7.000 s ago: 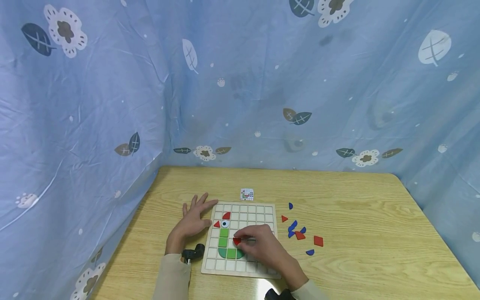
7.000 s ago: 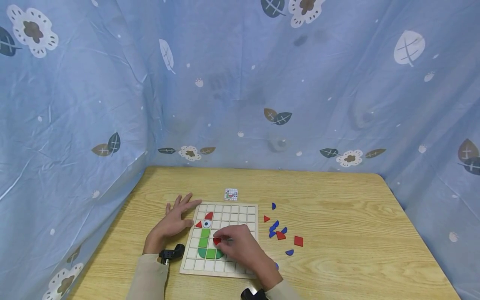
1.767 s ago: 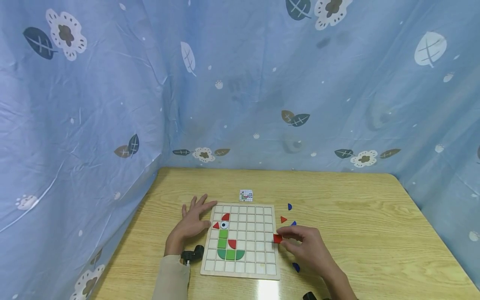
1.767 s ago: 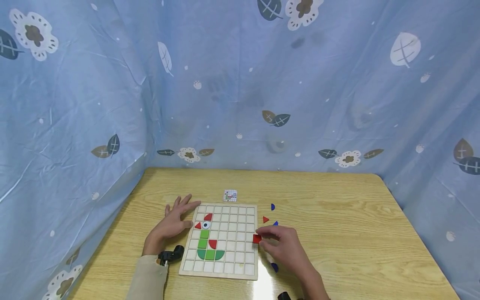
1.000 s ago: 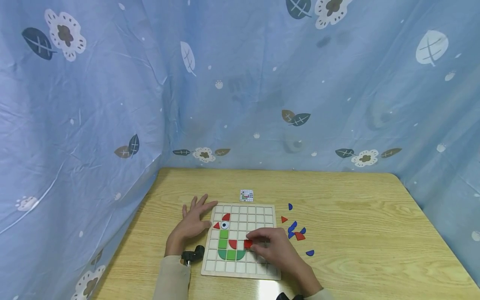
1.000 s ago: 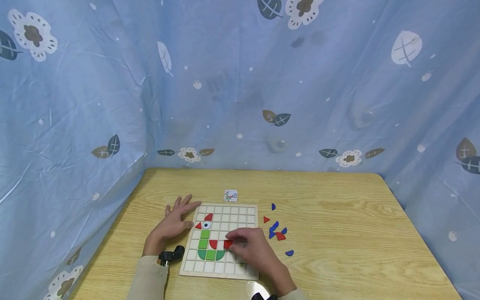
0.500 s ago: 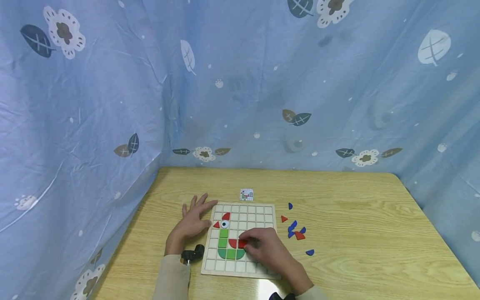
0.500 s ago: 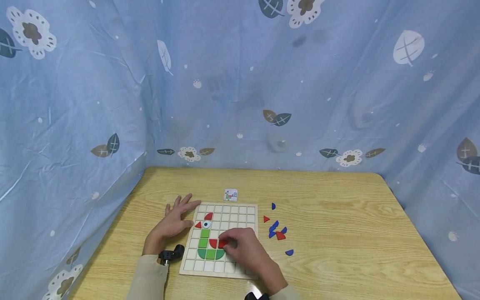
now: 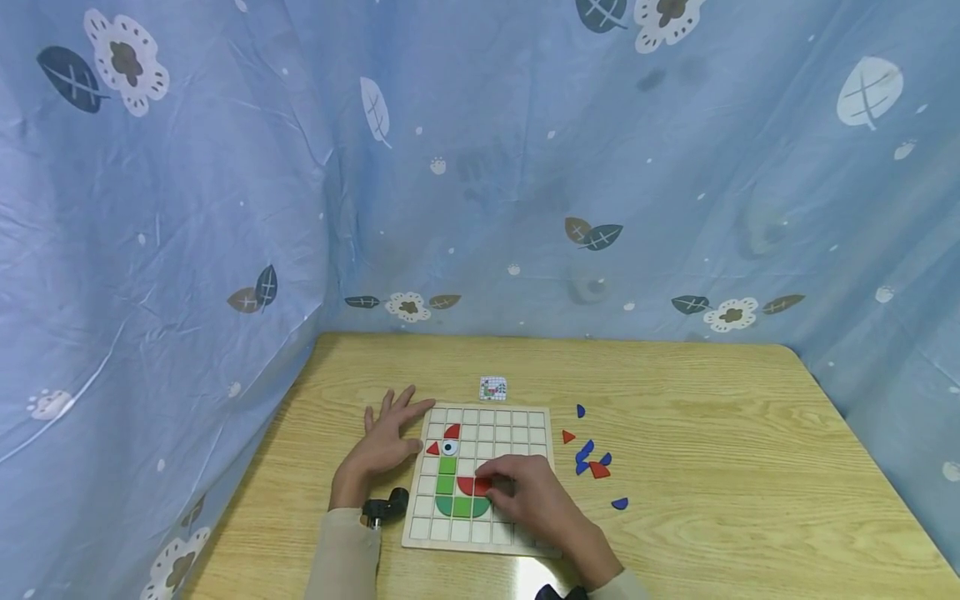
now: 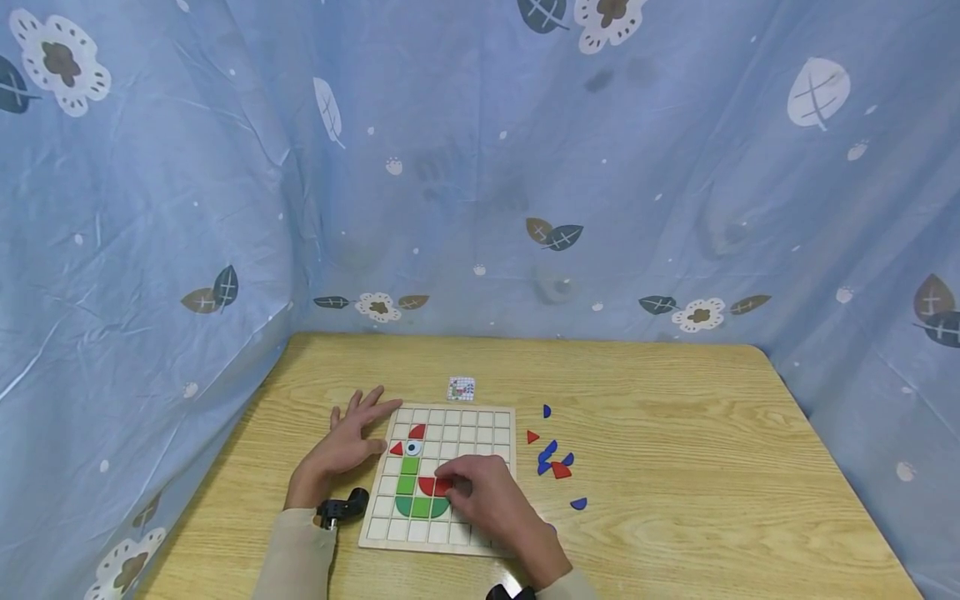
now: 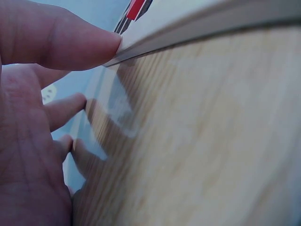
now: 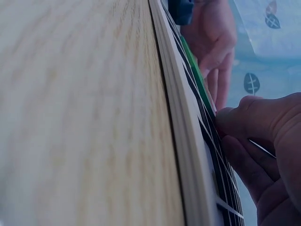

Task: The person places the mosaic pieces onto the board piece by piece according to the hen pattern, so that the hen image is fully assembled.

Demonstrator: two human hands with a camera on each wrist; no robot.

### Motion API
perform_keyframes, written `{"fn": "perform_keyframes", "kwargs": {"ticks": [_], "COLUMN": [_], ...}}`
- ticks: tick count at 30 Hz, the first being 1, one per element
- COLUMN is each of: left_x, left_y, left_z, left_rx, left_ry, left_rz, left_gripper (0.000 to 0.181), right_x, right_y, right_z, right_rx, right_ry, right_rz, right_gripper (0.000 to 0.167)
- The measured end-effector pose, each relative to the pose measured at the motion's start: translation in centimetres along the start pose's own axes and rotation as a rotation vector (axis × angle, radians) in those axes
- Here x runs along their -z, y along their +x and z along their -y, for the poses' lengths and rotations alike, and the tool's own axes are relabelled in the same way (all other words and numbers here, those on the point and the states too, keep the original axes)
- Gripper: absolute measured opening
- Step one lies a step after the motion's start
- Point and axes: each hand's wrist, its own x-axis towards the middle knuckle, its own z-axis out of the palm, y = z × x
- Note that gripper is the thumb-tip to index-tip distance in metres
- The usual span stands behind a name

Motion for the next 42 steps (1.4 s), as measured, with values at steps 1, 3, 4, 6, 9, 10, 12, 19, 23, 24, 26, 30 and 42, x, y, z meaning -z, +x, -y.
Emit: {"fn": "perform_keyframes", "kwargs": {"ticks": [1, 3, 4, 6, 9, 10, 12, 19, 23, 24, 26, 30, 42], "left_x": [0.0, 0.1, 0.1, 0.1, 0.0, 0.0, 0.0, -0.1, -0.1, -0.1, -0.2, -0.2, -0.2], "left_y": [0.0, 0.0, 0.0, 0.0, 0.0, 0.0, 0.0, 0.0, 0.0, 0.0, 0.0, 0.0, -0.1], "left_z": [0.0, -0.1, -0.1, -0.1, -0.1, 0.0, 0.0, -0.2, -0.2, -0.2, -0.2, -0.1, -0.3], "left_rx": [0.0, 0.001, 0.001, 0.001, -0.001, -0.003, -0.002, -0.006, -0.016, -0.019, -0.019, -0.006, -0.015], "left_ry": [0.001, 0.001, 0.003, 0.005, 0.005, 0.003, -0.001, -0.003, -0.004, -0.006, -0.005, -0.005, -0.01], "left_rz": [0.001, 0.002, 0.001, -0.004, -0.011, -0.015, -0.015, -0.008, -0.01, -0.012, -0.011, -0.006, -0.026], "left_gripper": [0.075, 0.075, 0.075, 0.075, 0.075, 0.075, 0.075, 0.075, 0.075, 0.075, 0.075, 0.075, 0.074], "right_x": [0.0, -0.1, -0.1, -0.1, 0.0, 0.0, 0.3, 2.8, 4.7, 5.2, 6.2, 8.0, 10.7], "right_y": [0.0, 0.1, 0.1, 0.2, 0.2, 0.1, 0.0, -1.6, -3.0, -3.3, -4.2, -5.9, -9.4], "right_z": [0.0, 0.0, 0.0, 0.0, 0.0, -0.1, -0.2, -1.2, -2.4, -2.7, -3.3, -4.1, -5.6], "right_rx": [-0.003, -0.011, -0.013, -0.02, -0.028, -0.03, -0.036, -0.14, -0.148, -0.144, -0.15, -0.192, -0.284], "right_ry": [0.003, 0.004, 0.005, 0.004, 0.009, 0.015, 0.036, 0.108, 0.073, 0.062, 0.037, 0.026, -0.055], "right_rz": [0.0, 0.002, 0.003, 0.003, -0.001, -0.004, -0.014, -0.065, -0.115, -0.129, -0.154, -0.199, -0.277], "right_gripper": [0.028, 0.027, 0.027, 0.027, 0.026, 0.026, 0.025, 0.022, 0.022, 0.023, 0.023, 0.024, 0.027]}}
